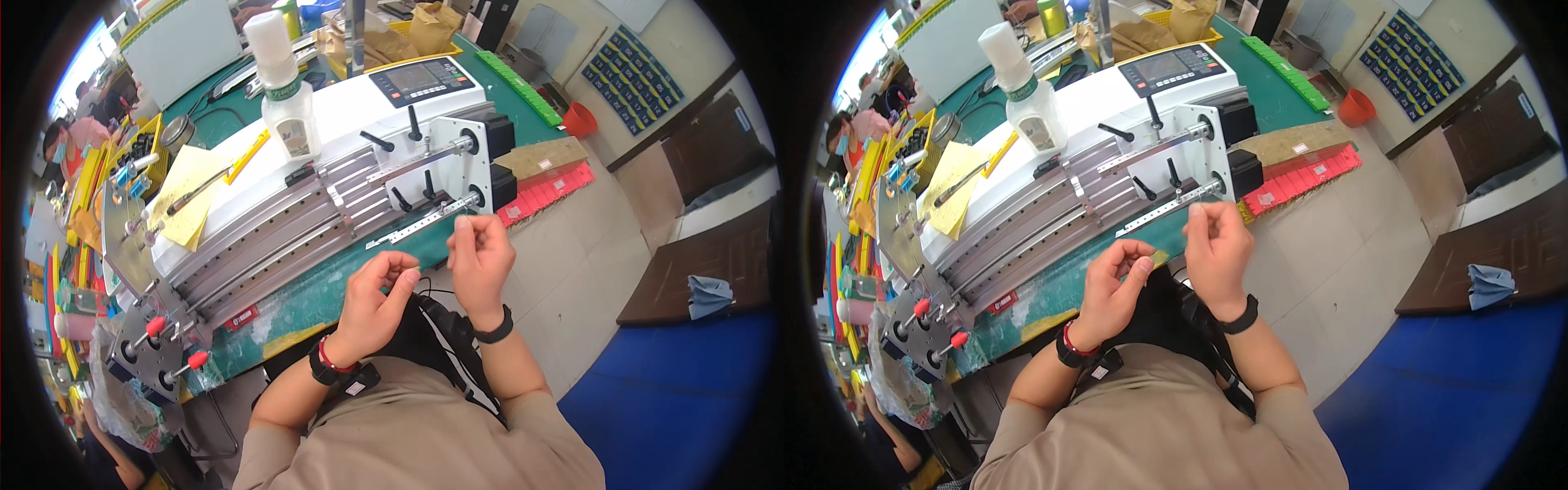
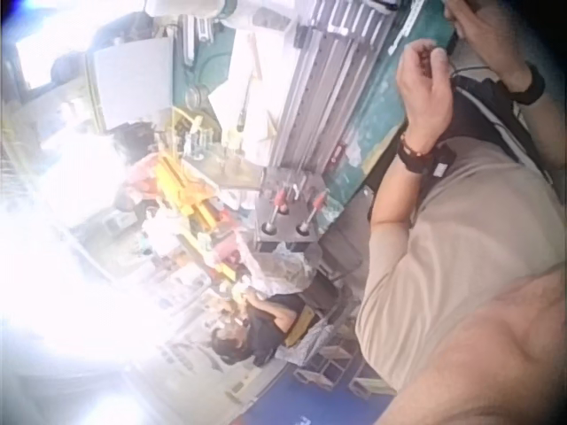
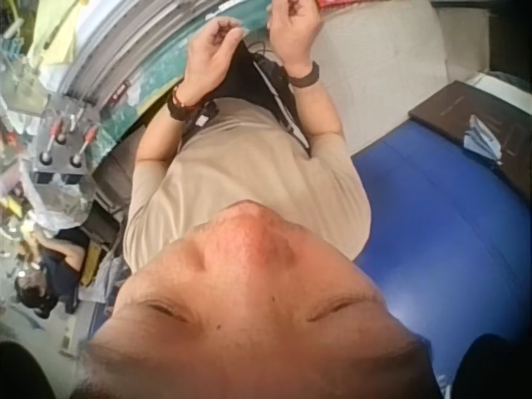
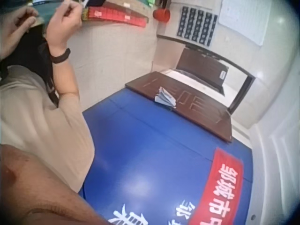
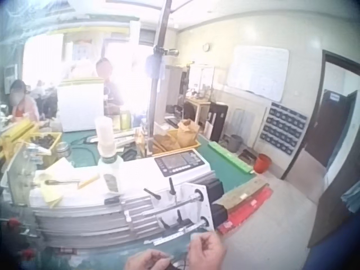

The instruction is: The user is seen assembling small mechanical components using glue and specialized jig equipment on a workbench.

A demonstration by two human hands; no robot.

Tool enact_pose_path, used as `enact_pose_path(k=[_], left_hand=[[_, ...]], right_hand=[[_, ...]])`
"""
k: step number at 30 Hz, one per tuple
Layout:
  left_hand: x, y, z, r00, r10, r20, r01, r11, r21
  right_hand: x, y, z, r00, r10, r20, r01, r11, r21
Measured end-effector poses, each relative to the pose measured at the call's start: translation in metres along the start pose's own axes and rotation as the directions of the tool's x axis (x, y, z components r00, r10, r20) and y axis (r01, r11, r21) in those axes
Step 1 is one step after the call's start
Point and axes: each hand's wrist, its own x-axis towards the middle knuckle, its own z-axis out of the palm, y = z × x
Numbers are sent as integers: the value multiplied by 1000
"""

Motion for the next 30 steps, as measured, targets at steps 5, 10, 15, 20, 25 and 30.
enact_pose_path(k=[5, 10, 15, 20, 25, 30], left_hand=[[4, -28, -1, 987, -91, 130, 116, 972, -205], [19, -18, 20, 961, -170, 220, 271, 753, -600], [23, -3, 18, 914, -203, 352, 405, 513, -757], [-57, 0, -78, 884, -45, 465, 437, 431, -790], [-139, 14, -148, 957, 87, 275, 210, 446, -870], [-169, 41, -152, 981, -1, -191, -68, 933, -354]], right_hand=[[18, -1, 11, 996, 56, 73, -53, 998, -43], [-35, -2, -18, 879, 303, 368, -439, 815, 379], [-79, -3, -36, 853, 418, 313, -519, 613, 595], [-38, -6, -4, 718, 561, 411, -689, 492, 532], [-32, 9, 35, 657, 436, 616, -753, 343, 561], [-54, 4, 39, 726, 401, 559, -684, 511, 521]])
